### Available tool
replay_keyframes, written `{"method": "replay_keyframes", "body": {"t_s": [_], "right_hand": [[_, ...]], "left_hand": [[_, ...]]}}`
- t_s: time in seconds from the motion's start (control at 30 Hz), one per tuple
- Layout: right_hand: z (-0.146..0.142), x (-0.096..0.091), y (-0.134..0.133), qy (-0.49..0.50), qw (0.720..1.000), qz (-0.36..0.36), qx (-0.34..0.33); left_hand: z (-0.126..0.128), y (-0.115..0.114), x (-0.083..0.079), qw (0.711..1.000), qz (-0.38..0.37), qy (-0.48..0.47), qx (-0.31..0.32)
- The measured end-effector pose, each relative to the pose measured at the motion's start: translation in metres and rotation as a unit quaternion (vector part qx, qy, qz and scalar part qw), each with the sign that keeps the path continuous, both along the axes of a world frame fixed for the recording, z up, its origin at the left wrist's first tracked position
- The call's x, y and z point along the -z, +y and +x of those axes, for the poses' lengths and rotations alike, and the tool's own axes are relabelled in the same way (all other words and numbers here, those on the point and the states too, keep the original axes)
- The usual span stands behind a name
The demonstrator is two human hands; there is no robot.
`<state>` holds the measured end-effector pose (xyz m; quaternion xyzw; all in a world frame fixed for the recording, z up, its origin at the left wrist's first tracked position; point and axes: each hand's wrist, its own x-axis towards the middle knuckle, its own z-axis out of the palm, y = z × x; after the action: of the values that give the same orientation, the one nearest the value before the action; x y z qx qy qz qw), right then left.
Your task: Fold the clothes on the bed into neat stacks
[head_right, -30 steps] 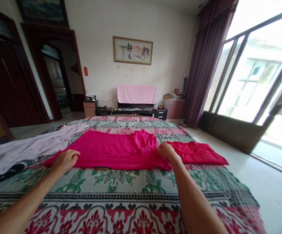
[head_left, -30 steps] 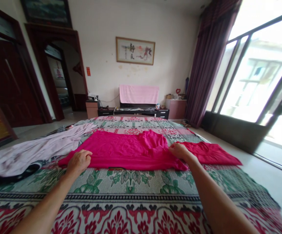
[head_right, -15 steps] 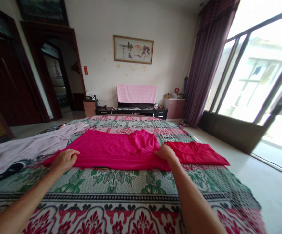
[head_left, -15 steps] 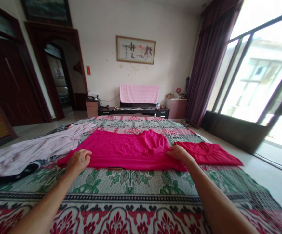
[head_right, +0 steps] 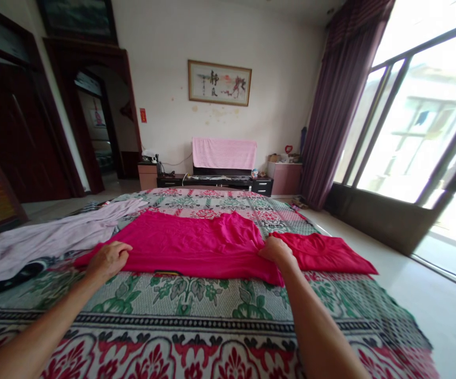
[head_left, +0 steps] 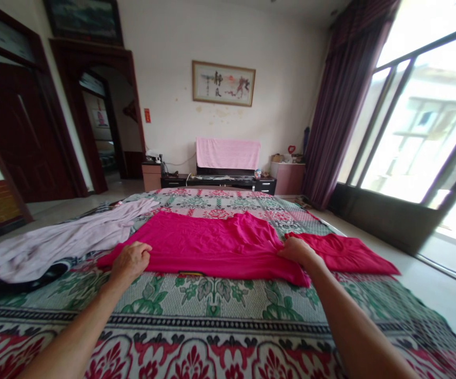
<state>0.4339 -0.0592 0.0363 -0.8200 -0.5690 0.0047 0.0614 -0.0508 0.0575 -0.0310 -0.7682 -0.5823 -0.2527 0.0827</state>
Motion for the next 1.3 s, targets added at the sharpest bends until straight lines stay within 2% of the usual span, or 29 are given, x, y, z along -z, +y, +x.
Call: {"method": "replay_keyframes", "body": {"t_s": [0.07,0.13,0.27,0.37,0.47,0.87,1.03,1.17,1.3], "right_hand": [[-0.010,-0.005,-0.002,-0.009,1.000,0.000,0.029],[-0.027,-0.009,-0.003,-0.021,0.999,0.038,0.015],[-0.069,-0.007,-0.001,-0.059,0.987,0.112,-0.101],[-0.093,0.002,0.002,-0.057,0.979,0.099,-0.166],[-0.105,0.014,0.004,-0.029,0.975,0.079,-0.205],[-0.106,0.036,0.006,0.033,0.962,0.119,-0.242],[-0.106,0.042,0.007,0.061,0.960,0.138,-0.238],[-0.105,0.029,0.001,0.046,0.962,0.157,-0.220],[-0.079,0.006,-0.004,0.030,0.969,0.199,-0.140]], "left_hand": [[0.000,0.000,0.000,1.000,0.000,-0.009,-0.005],[0.000,0.000,0.001,1.000,0.001,-0.013,-0.007],[0.000,0.001,0.002,1.000,-0.001,-0.011,-0.009],[-0.001,0.001,0.001,1.000,0.001,-0.003,0.000],[-0.001,0.002,0.001,1.000,0.005,0.002,-0.001],[-0.003,0.004,0.004,1.000,0.021,0.019,-0.003],[-0.003,0.003,0.003,0.999,0.029,0.014,0.003],[-0.002,0.002,0.002,1.000,0.027,0.014,0.004],[-0.003,0.003,0.003,1.000,0.025,0.014,0.013]]}}
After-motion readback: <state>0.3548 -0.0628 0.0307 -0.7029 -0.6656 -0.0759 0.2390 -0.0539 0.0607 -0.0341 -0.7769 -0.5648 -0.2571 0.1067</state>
